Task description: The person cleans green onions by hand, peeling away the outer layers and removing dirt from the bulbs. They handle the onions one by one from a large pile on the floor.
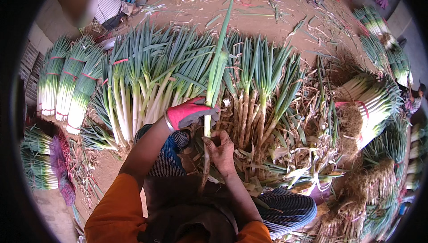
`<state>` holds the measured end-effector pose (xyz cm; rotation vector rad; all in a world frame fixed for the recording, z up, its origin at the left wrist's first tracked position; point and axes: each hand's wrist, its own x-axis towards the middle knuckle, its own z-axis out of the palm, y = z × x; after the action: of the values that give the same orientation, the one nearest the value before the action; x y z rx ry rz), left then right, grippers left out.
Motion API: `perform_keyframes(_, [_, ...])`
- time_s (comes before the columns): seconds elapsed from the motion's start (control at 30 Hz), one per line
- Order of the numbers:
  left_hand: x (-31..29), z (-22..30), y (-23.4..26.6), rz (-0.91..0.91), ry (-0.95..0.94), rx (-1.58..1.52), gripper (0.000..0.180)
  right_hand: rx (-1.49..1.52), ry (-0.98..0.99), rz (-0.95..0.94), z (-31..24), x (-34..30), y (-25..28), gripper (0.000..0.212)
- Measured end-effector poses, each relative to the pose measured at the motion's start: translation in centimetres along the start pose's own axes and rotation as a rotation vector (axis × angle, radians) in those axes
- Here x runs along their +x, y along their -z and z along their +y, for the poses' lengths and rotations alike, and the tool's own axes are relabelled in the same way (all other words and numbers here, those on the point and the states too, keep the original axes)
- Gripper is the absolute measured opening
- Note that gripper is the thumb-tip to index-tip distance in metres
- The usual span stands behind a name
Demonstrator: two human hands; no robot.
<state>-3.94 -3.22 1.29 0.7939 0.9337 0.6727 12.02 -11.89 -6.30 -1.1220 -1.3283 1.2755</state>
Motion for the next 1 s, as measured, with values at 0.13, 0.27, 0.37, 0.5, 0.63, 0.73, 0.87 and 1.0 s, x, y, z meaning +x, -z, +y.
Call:
perform_keyframes(0.13, [0.3, -0.4, 0.3, -0.046, -0.039, -0.016, 0.023, 0.045, -0.004, 0.027, -0.1, -0.1, -0.2, 0.021])
perform_keyframes(0.27, [0.3, -0.1, 0.1, -0.089, -0.050, -0.003, 0.023, 0.193, -0.161, -0.031, -0.7, -0.1, 0.3, 0.019])
perform_keyframes(0.37, [0.2, -0.1, -0.2, -0.086, -0.077, 0.006, 0.023, 0.202, -0.176, -0.095, -1.6, -0.1, 0.7, 0.018])
perform_keyframes(0.5, [0.5, 0.0, 0.6, 0.032, -0.152, 0.072, 0.025, 0.013, 0.082, -0.231, -3.2, -1.1, 0.7, 0.019])
perform_keyframes(0.63, [0.8, 0.9, 0.6, 0.260, -0.220, -0.139, 0.023, -0.150, 0.204, -0.555, -2.7, -4.2, 0.8, 0.012])
perform_keyframes(0.73, [1.2, 1.7, 0.0, 0.373, -0.248, -0.216, 0.020, -0.352, 0.219, -0.788, 2.1, -9.8, 1.8, 0.011])
perform_keyframes(0.87, [0.6, 2.5, 1.7, 0.504, -0.412, -0.331, 0.021, -0.326, -0.197, -0.970, 3.9, -13.8, 3.0, 0.011])
perform_keyframes(1.0, [1.0, 3.0, 2.6, 0.588, -0.467, -0.375, 0.027, -0.360, -0.350, -1.162, 4.3, -13.0, 5.2, 0.016])
